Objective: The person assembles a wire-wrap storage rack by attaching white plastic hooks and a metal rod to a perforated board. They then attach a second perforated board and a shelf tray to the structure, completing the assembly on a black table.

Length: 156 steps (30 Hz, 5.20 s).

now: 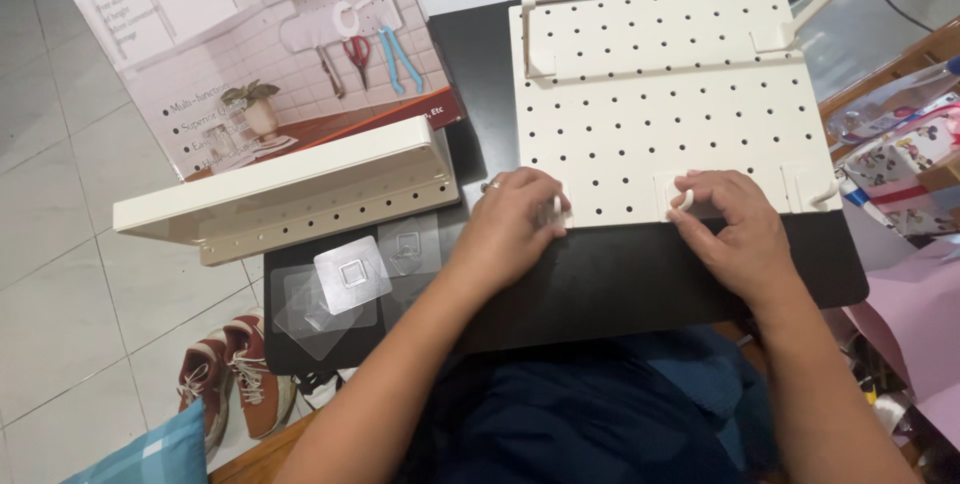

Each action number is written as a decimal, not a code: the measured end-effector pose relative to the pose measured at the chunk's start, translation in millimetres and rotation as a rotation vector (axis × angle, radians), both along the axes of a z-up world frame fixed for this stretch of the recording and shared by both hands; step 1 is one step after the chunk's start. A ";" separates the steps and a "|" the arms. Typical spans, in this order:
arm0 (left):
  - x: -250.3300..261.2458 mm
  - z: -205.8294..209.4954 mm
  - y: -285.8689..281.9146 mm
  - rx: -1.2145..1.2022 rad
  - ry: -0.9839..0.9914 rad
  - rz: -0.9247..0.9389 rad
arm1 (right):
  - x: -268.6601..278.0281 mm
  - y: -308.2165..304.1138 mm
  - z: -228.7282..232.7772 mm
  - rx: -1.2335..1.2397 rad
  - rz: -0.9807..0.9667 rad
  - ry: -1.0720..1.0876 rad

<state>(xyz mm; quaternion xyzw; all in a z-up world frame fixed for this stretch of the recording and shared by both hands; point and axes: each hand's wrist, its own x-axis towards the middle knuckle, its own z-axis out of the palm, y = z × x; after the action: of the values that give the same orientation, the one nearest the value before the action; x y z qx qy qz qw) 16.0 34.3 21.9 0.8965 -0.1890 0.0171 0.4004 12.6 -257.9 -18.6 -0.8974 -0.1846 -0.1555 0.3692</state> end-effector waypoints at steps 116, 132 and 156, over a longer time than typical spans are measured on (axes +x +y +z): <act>115.5 -64.2 -6.4 -0.592 0.056 0.414 | 182.1 -95.4 -53.8 1.088 -0.154 0.161; 112.6 -64.2 -1.6 -0.577 0.129 0.390 | 175.3 -90.7 -49.1 1.098 -0.146 0.121; 114.0 -78.2 4.4 -0.703 0.159 0.244 | 161.3 -99.8 -35.9 1.051 0.013 0.203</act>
<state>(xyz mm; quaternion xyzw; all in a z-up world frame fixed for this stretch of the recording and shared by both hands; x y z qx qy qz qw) 130.0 38.7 -56.3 0.7187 -0.0321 0.0590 0.6921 173.9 -357.7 -54.5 -0.6010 -0.0506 -0.1369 0.7858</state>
